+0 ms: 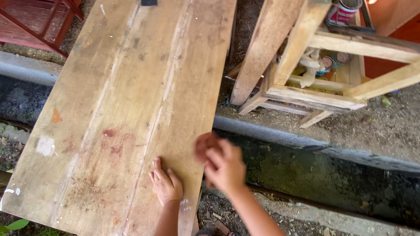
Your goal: The person wipes the surfaces and legs of unfinished wooden furniture with a brown cloth, moving between a table top, a slatted bench, and a table leg. At the start they briefly handle pieces of sandpaper on the table before wiping.
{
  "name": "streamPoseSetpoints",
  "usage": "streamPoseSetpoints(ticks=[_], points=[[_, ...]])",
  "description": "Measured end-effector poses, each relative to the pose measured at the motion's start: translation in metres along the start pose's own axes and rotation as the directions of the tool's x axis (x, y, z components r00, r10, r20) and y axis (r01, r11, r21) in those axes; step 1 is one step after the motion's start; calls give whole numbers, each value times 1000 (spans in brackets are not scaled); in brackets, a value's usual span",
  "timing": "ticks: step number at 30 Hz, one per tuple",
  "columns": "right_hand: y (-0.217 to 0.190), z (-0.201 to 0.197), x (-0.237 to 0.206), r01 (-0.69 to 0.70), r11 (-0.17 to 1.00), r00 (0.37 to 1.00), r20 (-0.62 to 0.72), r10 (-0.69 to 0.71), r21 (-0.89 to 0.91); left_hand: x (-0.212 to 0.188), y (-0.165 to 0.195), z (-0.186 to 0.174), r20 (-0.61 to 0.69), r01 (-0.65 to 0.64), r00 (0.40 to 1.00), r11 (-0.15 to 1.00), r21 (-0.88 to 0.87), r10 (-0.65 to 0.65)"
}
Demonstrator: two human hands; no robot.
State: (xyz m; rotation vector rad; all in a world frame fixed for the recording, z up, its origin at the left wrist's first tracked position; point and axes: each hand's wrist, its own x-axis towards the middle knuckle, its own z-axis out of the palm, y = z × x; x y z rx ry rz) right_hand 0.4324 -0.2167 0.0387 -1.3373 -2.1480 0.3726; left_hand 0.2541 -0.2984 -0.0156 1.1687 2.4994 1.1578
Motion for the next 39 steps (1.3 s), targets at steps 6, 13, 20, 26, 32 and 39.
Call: streamPoseSetpoints(ticks=[6, 13, 20, 26, 32, 39], points=[[-63, 60, 28, 428, 903, 884, 188, -427, 38, 9, -7, 7, -26, 70, 997, 992, 106, -67], [13, 84, 145, 321, 945, 938, 153, -310, -54, 16, -5, 9, -1, 59, 998, 958, 282, -61], [111, 52, 263, -181, 941, 981, -120, 153, -285, 22, -11, 14, -35, 56, 998, 943, 328, -47], [86, 87, 318, 96, 987, 965, -232, -125, -132, 25, -20, 20, -15, 102, 995, 934, 343, -103], [26, 133, 329, 173, 958, 982, -30, -185, -227, 31, -21, 14, 3, 106, 993, 934, 342, -114], [-65, 169, 241, 565, 814, 798, 161, -580, 135, 45, -17, 1, -7, 165, 985, 943, 288, -171]])
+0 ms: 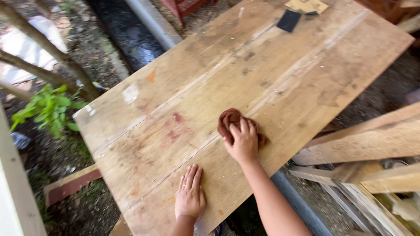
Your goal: The person wipes the surfaces and legs of unfinished wooden furniture with a brown cloth, moving between a table top, a slatted bench, and a table leg. At the start they briefly handle pieces of sandpaper on the table before wiping.
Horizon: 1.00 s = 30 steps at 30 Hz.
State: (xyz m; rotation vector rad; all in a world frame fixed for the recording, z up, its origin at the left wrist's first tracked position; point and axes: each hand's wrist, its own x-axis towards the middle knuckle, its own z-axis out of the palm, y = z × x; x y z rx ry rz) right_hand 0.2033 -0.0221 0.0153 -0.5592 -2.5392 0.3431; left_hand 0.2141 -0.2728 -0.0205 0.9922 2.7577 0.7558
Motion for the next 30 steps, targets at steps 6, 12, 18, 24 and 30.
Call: streamPoseSetpoints(ticks=[6, 12, 18, 24, 30], points=[[-47, 15, -22, 124, 990, 990, 59, -128, 72, 8, 0, -9, -110, 41, 993, 997, -73, -48], [-62, 17, -45, 171, 982, 982, 68, -177, 85, 13, -2, -16, -192, 40, 980, 998, -41, -47], [-78, 7, -84, 207, 976, 973, 92, -214, 73, -17, -12, -24, -440, 152, 868, 968, -201, -228], [-89, -4, -120, 198, 980, 980, 28, -198, 21, -98, -63, -57, -526, 470, 716, 874, -125, -460], [-94, -6, -139, 190, 981, 981, -34, -191, -25, -129, -143, -30, 94, 346, 521, 109, -932, -848]])
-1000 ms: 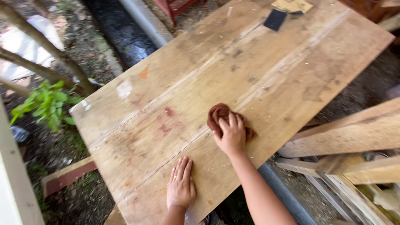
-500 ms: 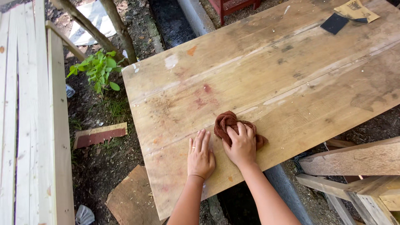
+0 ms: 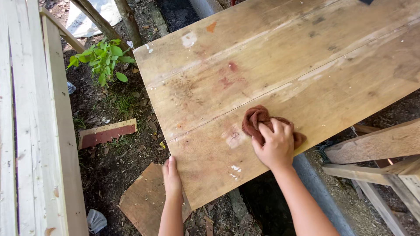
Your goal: The person wipes the surfaces and legs of unfinished wooden furniture with a brown cloth, moving between a table top, a slatted bench, and a table leg. At the start they briefly handle pieces of sandpaper on the table before wiping.
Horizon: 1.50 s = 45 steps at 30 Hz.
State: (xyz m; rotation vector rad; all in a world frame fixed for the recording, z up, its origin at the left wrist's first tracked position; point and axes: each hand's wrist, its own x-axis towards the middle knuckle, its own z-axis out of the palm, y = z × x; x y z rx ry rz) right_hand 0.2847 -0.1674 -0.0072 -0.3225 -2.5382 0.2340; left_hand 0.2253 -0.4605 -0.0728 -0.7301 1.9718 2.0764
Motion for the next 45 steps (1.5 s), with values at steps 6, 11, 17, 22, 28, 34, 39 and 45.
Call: streamPoseSetpoints(ticks=[6, 11, 17, 22, 28, 34, 39, 45], points=[[3, 1, -4, 75, 997, 993, -90, -74, 4, 7, -84, 8, 407, 402, 887, 798, -450, -217], [6, -2, -20, 124, 990, 982, -151, -113, 65, 16, -120, 18, 346, 314, 923, 845, -433, -166], [25, 9, -46, 338, 939, 895, -330, -299, 66, 26, -158, 22, 200, 98, 980, 907, -410, -16], [65, 39, -63, 576, 817, 646, -599, -474, -25, 40, -180, 22, 103, -94, 984, 910, -403, 147], [89, 89, -72, 705, 670, 199, -841, -504, -234, 47, -173, 23, 146, -214, 934, 837, -504, 327], [184, 196, -118, 462, 886, 761, -527, -378, 31, 37, -208, 26, -407, -808, 583, 452, -378, 703], [265, 270, -133, -62, 996, 977, -199, 74, 68, 31, -303, 52, -313, -803, -350, -111, 585, 883], [271, 303, -107, -456, 890, 888, 65, 455, 3, 17, -404, 123, 475, -900, 262, 36, 434, 840]])
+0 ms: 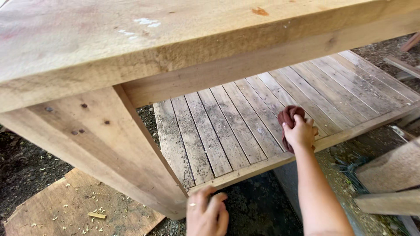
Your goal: The person wipes the surfaces and legs of unfinished wooden furniture with a brown cloth, moving between a table top, a slatted bench, and a table leg. At the start they briefly handle pieces of sandpaper on the table before wiping.
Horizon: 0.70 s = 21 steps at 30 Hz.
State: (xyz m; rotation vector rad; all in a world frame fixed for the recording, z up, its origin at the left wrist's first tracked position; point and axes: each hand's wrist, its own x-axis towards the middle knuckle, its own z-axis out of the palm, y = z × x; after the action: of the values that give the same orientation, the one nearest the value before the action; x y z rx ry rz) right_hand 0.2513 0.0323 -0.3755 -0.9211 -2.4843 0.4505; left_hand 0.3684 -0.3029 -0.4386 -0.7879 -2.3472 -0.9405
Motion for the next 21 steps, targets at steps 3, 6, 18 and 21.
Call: streamPoseSetpoints(ticks=[3, 6, 18, 21], points=[[-16, 22, -8, 52, 966, 995, 95, -29, -255, 4, -7, 23, 257, 148, 957, 988, -38, -134], [-27, 40, -37, 275, 916, 941, 275, -194, -292, 12, -10, 34, 205, 203, 960, 978, -43, -190], [-41, 36, 11, 309, 936, 895, 279, -347, 171, 30, -24, 44, 120, 286, 948, 954, 89, -295], [-55, 51, 28, 283, 958, 943, 168, -287, 48, 27, -27, 47, 226, 388, 880, 907, 166, -418]])
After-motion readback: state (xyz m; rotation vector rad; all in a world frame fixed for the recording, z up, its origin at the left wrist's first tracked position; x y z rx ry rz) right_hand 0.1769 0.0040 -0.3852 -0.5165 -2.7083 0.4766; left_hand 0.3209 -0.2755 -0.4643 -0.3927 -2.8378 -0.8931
